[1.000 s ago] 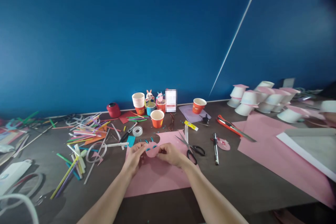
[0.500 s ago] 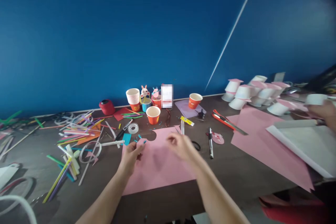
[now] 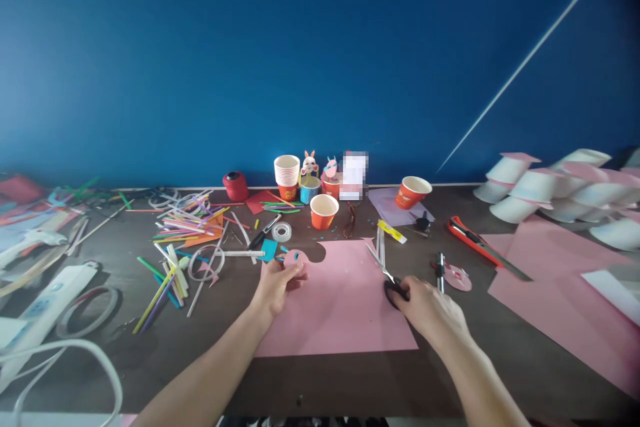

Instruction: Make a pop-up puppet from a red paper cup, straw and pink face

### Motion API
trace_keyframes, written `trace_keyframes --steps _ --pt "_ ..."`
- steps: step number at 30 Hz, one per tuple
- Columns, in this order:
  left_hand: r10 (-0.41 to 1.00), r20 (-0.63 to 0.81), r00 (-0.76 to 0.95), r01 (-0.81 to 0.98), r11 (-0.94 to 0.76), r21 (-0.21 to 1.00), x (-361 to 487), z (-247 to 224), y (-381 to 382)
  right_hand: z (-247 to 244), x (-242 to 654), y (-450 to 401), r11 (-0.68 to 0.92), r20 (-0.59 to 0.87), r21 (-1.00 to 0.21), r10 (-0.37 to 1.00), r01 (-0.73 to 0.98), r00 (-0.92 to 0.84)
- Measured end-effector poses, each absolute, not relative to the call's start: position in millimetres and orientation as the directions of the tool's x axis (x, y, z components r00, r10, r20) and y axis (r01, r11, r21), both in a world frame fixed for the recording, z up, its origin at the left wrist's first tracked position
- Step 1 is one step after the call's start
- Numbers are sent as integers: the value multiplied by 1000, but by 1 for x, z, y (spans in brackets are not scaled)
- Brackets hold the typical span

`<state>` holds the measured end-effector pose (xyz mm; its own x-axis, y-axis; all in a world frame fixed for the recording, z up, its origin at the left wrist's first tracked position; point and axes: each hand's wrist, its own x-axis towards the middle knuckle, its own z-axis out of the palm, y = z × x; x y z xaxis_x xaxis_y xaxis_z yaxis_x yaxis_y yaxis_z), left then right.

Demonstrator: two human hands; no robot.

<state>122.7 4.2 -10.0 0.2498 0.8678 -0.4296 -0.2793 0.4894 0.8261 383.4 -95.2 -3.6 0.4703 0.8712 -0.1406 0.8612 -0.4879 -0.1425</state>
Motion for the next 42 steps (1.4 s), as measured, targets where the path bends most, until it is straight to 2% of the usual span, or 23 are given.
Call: trace_keyframes --steps 2,3,5,7,8,10,11,13,18,23,42 --pt "854 -454 253 -310 516 798 122 -9 3 3 385 -96 -509 -132 -180 860 841 492" --pt "848 -463 257 -331 528 782 122 -9 2 6 382 -98 -521 -118 -258 853 814 508" --pt "841 -468 272 -374 541 754 123 -7 0 12 367 -101 -496 -126 -545 846 676 518" --pt "844 -461 275 -413 537 736 123 -4 -3 13 339 -105 -368 -231 -873 889 319 395" --pt "846 -458 272 -427 533 731 123 -3 -4 12 322 -106 -319 -271 -941 911 114 312" --pt "853 -450 263 -450 521 725 124 -1 -6 7 286 -108 -259 -297 -950 923 -174 246" --pt "859 -445 254 -464 512 723 124 0 -7 3 269 -108 -254 -306 -932 933 -257 188" --pt "867 -436 241 -488 496 718 124 1 -8 -3 243 -106 -283 -330 -905 938 -319 106" --pt "859 -464 215 -509 504 697 124 0 -8 -2 222 -97 -286 -314 -934 943 -212 113" --pt "848 -461 261 -538 524 661 122 1 -7 2 225 -92 -258 -280 -954 948 -150 151" --pt "788 -553 272 -588 591 552 121 -2 -6 -13 221 -87 -245 -262 -961 956 -131 135"
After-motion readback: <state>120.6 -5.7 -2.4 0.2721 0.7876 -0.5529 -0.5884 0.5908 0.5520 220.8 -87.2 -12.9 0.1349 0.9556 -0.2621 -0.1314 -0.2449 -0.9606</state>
